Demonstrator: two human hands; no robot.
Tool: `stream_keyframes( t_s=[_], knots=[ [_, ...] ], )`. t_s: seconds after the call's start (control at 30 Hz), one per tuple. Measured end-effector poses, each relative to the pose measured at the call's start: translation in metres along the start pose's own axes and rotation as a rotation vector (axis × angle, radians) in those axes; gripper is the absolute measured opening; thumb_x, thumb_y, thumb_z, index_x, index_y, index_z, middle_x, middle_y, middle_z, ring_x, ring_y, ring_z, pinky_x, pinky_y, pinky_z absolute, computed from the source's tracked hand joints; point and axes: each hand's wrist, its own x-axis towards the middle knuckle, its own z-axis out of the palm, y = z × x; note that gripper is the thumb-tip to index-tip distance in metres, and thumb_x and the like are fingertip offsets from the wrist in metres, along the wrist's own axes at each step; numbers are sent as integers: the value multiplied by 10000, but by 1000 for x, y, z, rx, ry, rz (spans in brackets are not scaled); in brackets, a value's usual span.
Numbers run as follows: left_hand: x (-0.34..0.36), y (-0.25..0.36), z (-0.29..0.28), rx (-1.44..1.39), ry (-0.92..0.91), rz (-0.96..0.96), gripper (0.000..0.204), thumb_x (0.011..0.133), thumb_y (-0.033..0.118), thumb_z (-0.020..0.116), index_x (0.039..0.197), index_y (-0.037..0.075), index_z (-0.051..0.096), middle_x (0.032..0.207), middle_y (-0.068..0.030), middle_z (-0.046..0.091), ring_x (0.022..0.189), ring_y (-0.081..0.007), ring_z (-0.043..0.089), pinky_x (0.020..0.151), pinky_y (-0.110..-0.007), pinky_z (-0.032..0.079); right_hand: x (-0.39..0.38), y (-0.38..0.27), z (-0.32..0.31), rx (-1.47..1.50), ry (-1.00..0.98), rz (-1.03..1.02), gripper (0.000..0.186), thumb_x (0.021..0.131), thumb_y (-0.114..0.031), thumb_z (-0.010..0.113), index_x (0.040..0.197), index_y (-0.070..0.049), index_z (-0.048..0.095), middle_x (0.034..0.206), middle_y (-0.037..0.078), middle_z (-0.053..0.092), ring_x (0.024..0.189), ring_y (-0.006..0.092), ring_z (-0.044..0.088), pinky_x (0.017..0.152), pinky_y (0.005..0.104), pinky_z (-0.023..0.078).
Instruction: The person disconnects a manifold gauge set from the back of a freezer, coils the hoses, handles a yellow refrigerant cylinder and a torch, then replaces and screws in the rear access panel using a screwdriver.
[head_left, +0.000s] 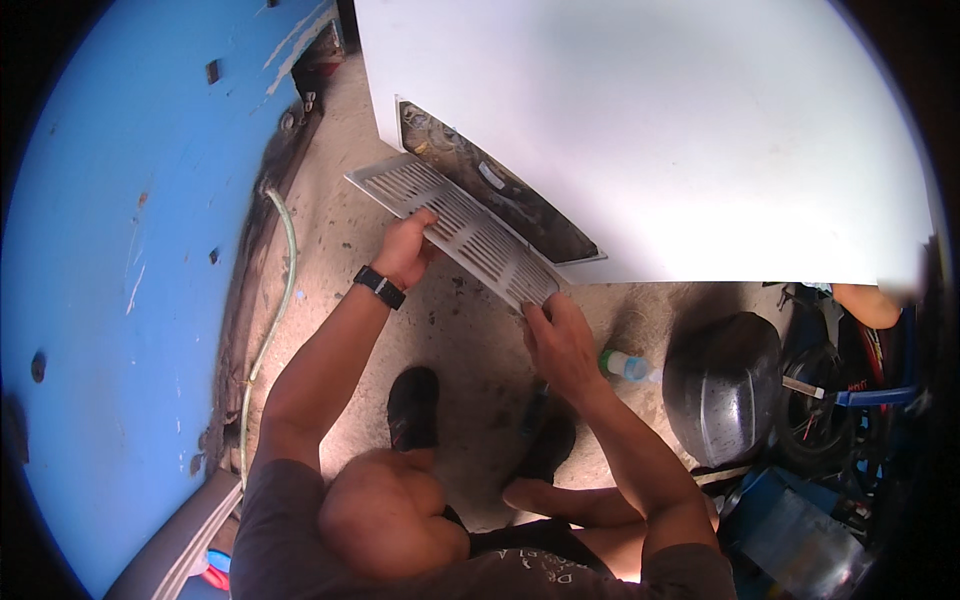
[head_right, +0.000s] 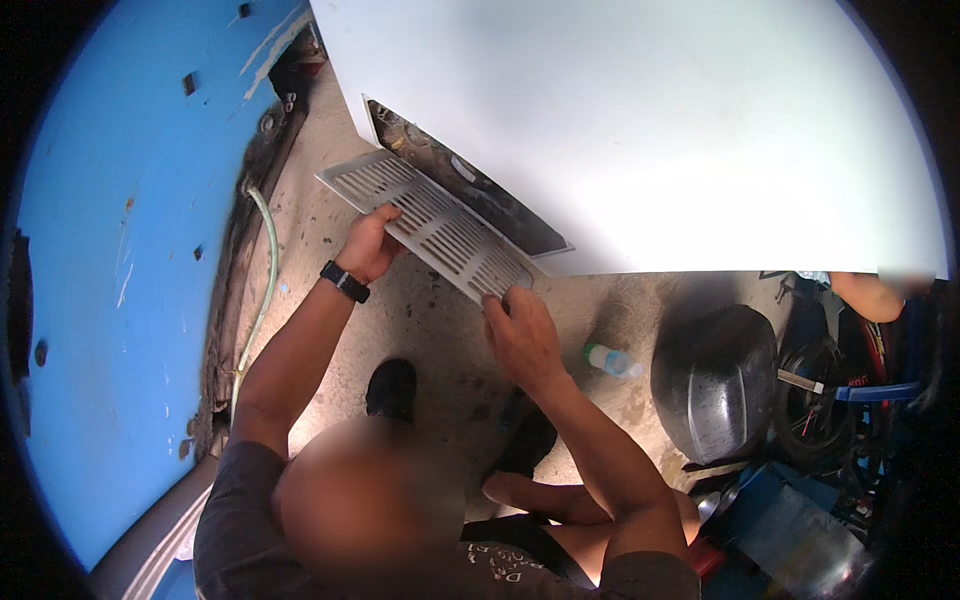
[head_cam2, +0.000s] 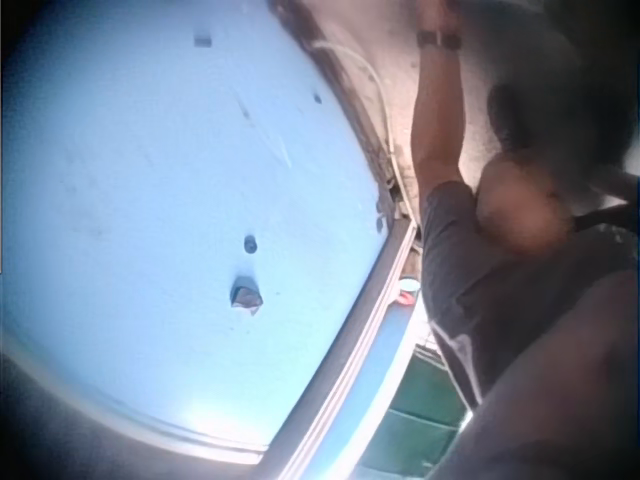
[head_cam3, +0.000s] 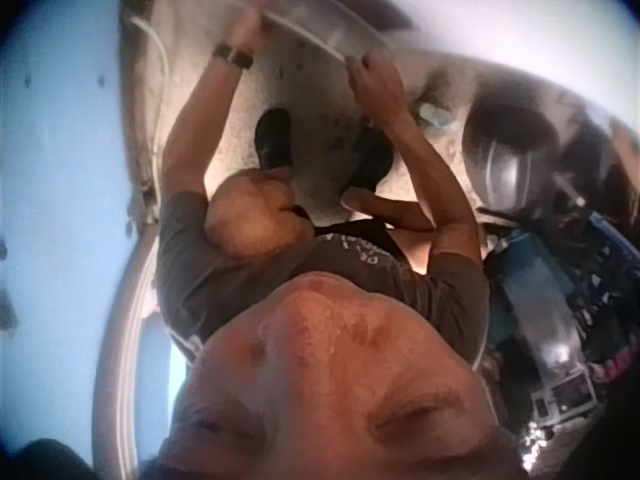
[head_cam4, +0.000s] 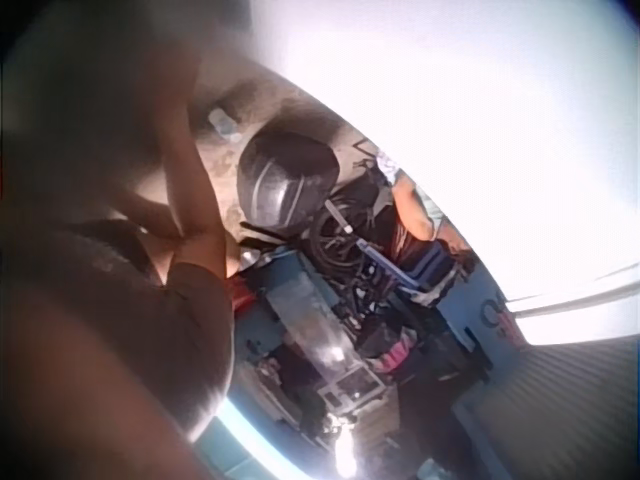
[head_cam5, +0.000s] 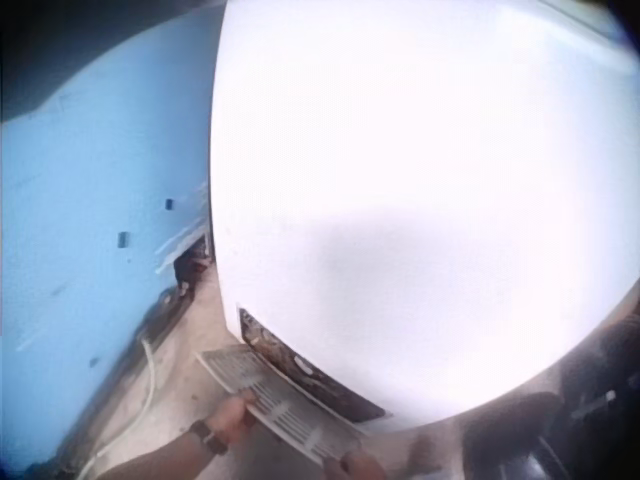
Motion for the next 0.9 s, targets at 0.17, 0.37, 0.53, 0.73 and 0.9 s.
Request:
stream_keyframes(
  t_s=[0.17,0.37,0.53,0.73,0.9],
  knots=[
    [11,-2,7,11,43,11,354,932,117,511,1271,15,502,1189,-103,610,1055,-262,616,883,-471,524,5,15,8,27,27,97,250,801,-80,696,1043,-57,637,864,139,525,791,332,564,663,444,461],
    [19,-4,3,-21,6,43,352,930,112,510,1268,13,502,1184,-105,610,1075,-256,614,914,-479,525,9,16,7,22,14,126,224,848,-109,693,1057,-49,636,868,138,531,794,324,563,671,438,467],
    [13,3,12,22,9,66,375,929,101,501,1291,9,473,1217,-119,590,1092,-270,607,923,-504,529,7,15,12,48,35,148,215,858,-109,687,1055,-38,635,866,137,528,800,318,561,687,438,469],
    [17,4,13,27,45,57,397,925,94,499,1308,2,452,1243,-138,574,1111,-280,597,927,-506,531,8,15,19,61,80,167,205,856,-110,688,1039,-33,637,871,139,533,799,320,561,687,437,469],
    [21,0,5,18,65,59,364,918,96,509,1271,8,495,1206,-129,592,1087,-271,607,882,-489,542,4,12,26,89,64,211,198,859,-103,682,1039,-37,632,878,145,536,801,329,561,686,436,467]
  ],
)
